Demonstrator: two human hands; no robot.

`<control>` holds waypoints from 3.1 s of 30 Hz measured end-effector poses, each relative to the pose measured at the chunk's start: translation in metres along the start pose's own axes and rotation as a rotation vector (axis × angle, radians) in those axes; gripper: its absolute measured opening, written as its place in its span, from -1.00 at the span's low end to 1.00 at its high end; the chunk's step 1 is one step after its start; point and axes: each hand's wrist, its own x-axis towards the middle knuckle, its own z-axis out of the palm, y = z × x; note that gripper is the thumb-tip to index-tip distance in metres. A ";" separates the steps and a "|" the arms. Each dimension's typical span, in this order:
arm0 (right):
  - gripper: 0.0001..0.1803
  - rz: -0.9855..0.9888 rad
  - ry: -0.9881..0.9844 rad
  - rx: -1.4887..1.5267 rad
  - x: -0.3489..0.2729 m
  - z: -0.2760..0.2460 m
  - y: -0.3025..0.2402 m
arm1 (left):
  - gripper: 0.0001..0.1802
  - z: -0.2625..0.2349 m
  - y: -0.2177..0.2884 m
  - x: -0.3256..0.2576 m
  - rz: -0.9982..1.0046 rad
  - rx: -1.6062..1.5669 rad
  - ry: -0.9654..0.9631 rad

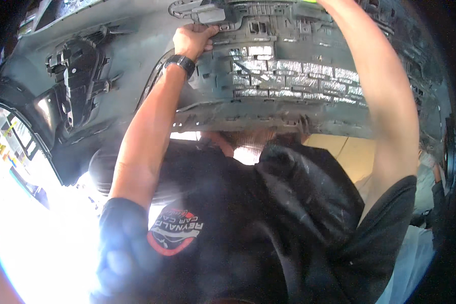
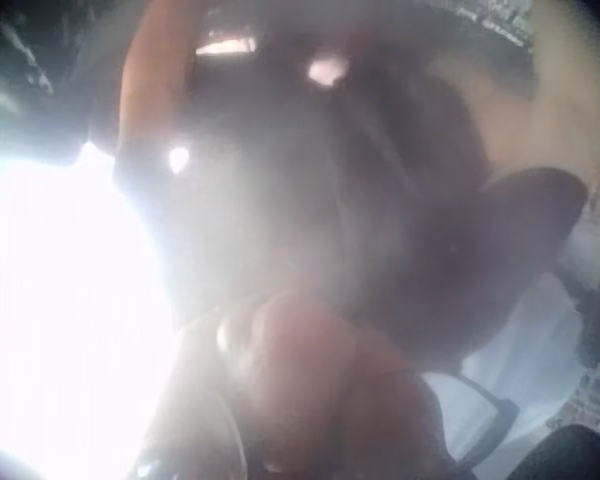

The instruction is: The person is installing a large plastic underbody panel onto the underside of a vehicle. They align the panel with the chassis and press it into place to secure the clips.

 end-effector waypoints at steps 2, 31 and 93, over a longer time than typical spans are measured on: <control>0.17 -0.007 0.040 -0.009 0.000 0.007 0.003 | -0.54 0.000 0.009 -0.003 0.000 -0.008 -0.002; -0.51 0.334 0.216 1.311 -0.101 0.073 0.141 | -0.56 -0.006 -0.003 0.006 -0.058 -0.068 -0.034; 0.50 0.054 -0.052 -0.147 0.050 0.015 -0.043 | -0.66 0.003 -0.013 0.008 -0.027 -0.118 -0.021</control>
